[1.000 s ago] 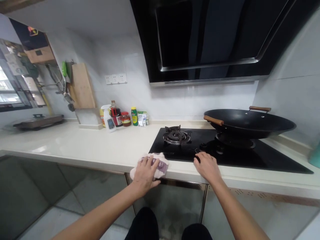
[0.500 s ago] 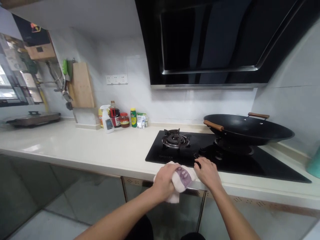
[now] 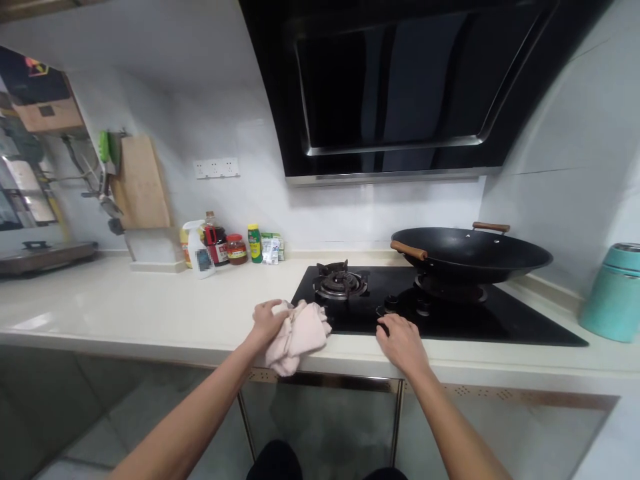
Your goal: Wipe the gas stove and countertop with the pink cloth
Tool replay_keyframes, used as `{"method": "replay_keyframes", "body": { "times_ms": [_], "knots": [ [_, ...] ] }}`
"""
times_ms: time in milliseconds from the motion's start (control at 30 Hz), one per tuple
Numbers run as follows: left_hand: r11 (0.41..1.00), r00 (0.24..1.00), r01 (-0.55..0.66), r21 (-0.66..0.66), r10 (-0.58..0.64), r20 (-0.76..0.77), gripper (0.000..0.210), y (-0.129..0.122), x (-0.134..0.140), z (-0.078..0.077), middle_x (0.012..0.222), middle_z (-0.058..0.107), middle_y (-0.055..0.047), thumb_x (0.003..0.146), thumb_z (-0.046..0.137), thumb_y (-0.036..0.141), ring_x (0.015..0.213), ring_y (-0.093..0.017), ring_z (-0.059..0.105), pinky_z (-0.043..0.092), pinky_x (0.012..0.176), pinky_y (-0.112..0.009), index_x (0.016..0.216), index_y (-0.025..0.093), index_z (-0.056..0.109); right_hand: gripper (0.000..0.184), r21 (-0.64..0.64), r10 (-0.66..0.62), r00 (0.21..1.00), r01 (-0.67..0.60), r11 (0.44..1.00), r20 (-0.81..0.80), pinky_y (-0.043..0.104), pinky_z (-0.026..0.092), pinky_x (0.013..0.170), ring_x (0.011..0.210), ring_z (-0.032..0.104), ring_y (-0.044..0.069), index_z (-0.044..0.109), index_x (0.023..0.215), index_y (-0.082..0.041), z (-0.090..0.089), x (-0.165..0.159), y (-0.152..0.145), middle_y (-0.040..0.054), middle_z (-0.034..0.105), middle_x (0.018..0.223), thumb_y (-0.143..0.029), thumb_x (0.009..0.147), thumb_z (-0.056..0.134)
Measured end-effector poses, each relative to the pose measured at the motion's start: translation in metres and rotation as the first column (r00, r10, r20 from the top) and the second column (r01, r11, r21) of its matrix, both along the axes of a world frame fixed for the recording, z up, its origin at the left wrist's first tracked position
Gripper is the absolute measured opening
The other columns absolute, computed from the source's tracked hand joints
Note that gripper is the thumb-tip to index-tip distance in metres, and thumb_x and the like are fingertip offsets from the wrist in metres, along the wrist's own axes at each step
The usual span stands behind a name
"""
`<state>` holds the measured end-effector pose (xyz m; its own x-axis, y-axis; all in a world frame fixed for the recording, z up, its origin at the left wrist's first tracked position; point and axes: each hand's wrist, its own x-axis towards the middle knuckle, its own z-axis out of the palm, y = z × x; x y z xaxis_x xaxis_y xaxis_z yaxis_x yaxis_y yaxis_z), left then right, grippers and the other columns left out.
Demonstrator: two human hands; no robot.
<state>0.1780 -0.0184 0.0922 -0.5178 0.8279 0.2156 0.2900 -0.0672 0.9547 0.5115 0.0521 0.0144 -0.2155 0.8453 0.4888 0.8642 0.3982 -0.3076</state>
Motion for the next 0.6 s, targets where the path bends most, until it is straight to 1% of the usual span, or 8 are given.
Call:
{"method": "replay_keyframes", "body": {
  "times_ms": [100,200,267,333,400,500,567,600],
  "knots": [
    [0.996,0.982,-0.09,0.016,0.091,-0.167,0.06,-0.007,-0.014,0.002,0.148,0.049,-0.021,0.065,0.075,0.038,0.151,-0.044,0.028,0.021,0.123,-0.06,0.12,0.016,0.067,0.037,-0.014,-0.002,1.0,0.002,1.0,-0.001,0.043,0.037,0.109,0.126,0.058,0.025,0.07,0.117,-0.022,0.002,-0.001,-0.001,0.0083,0.067,0.132,-0.034,0.098,0.04],
    [0.999,0.954,0.02,0.047,-0.005,-0.301,0.051,-0.013,-0.005,0.003,0.151,0.05,-0.014,0.074,0.07,0.04,0.148,-0.033,0.037,0.022,0.126,-0.049,0.122,0.023,0.069,0.038,-0.011,-0.013,1.0,0.013,1.0,0.01,0.044,0.038,0.109,0.126,0.057,0.025,0.07,0.117,-0.021,0.002,0.0,-0.001,0.0086,0.066,0.133,-0.034,0.098,0.04],
    [0.981,0.884,0.192,0.027,-0.161,-0.439,0.044,-0.014,0.009,-0.001,0.149,0.054,-0.011,0.077,0.071,0.043,0.146,-0.03,0.041,0.021,0.126,-0.046,0.118,0.027,0.072,0.038,-0.004,-0.018,1.0,0.018,1.0,0.017,0.043,0.038,0.109,0.127,0.057,0.025,0.07,0.117,-0.022,0.001,0.0,-0.001,0.0084,0.066,0.134,-0.034,0.098,0.039],
    [0.951,0.798,0.306,-0.04,-0.28,-0.534,0.044,-0.011,0.025,-0.008,0.147,0.058,-0.01,0.075,0.076,0.045,0.147,-0.034,0.039,0.016,0.127,-0.052,0.117,0.03,0.073,0.038,0.007,-0.017,1.0,0.017,1.0,0.017,0.043,0.039,0.109,0.127,0.058,0.024,0.07,0.117,-0.022,0.0,0.001,0.0,0.0081,0.066,0.134,-0.034,0.098,0.04],
    [0.948,0.792,0.311,-0.064,-0.296,-0.535,0.046,-0.005,0.043,-0.018,0.142,0.06,-0.011,0.07,0.081,0.044,0.148,-0.04,0.036,0.008,0.126,-0.061,0.114,0.03,0.074,0.037,0.016,-0.01,1.0,0.01,1.0,0.019,0.042,0.04,0.109,0.125,0.059,0.024,0.07,0.117,-0.022,-0.002,0.002,0.001,0.0078,0.066,0.133,-0.035,0.098,0.04],
    [0.937,0.834,0.349,0.03,-0.296,-0.465,0.042,0.002,0.076,-0.035,0.134,0.062,-0.014,0.07,0.083,0.04,0.146,-0.045,0.037,0.001,0.124,-0.067,0.11,0.028,0.076,0.038,0.026,-0.007,0.999,0.006,1.0,0.048,0.042,0.041,0.107,0.123,0.06,0.024,0.069,0.117,-0.022,-0.007,0.004,0.005,0.0079,0.067,0.131,-0.035,0.097,0.04],
    [0.889,0.779,0.455,0.057,-0.366,-0.509,0.041,0.005,0.104,-0.045,0.135,0.062,-0.014,0.078,0.077,0.041,0.144,-0.043,0.038,0.005,0.125,-0.065,0.116,0.028,0.074,0.038,0.035,-0.011,0.998,0.009,0.999,0.065,0.042,0.042,0.106,0.122,0.06,0.025,0.069,0.118,-0.022,-0.011,0.006,0.008,0.0084,0.067,0.13,-0.036,0.098,0.04],
    [0.865,0.71,0.501,0.027,-0.393,-0.584,0.043,0.006,0.119,-0.049,0.139,0.06,-0.013,0.083,0.071,0.044,0.145,-0.041,0.038,0.009,0.125,-0.064,0.123,0.029,0.072,0.039,0.039,-0.008,0.998,0.005,0.999,0.067,0.042,0.042,0.107,0.123,0.06,0.025,0.068,0.119,-0.022,-0.013,0.007,0.01,0.0087,0.067,0.131,-0.037,0.098,0.039]
  ]
}}
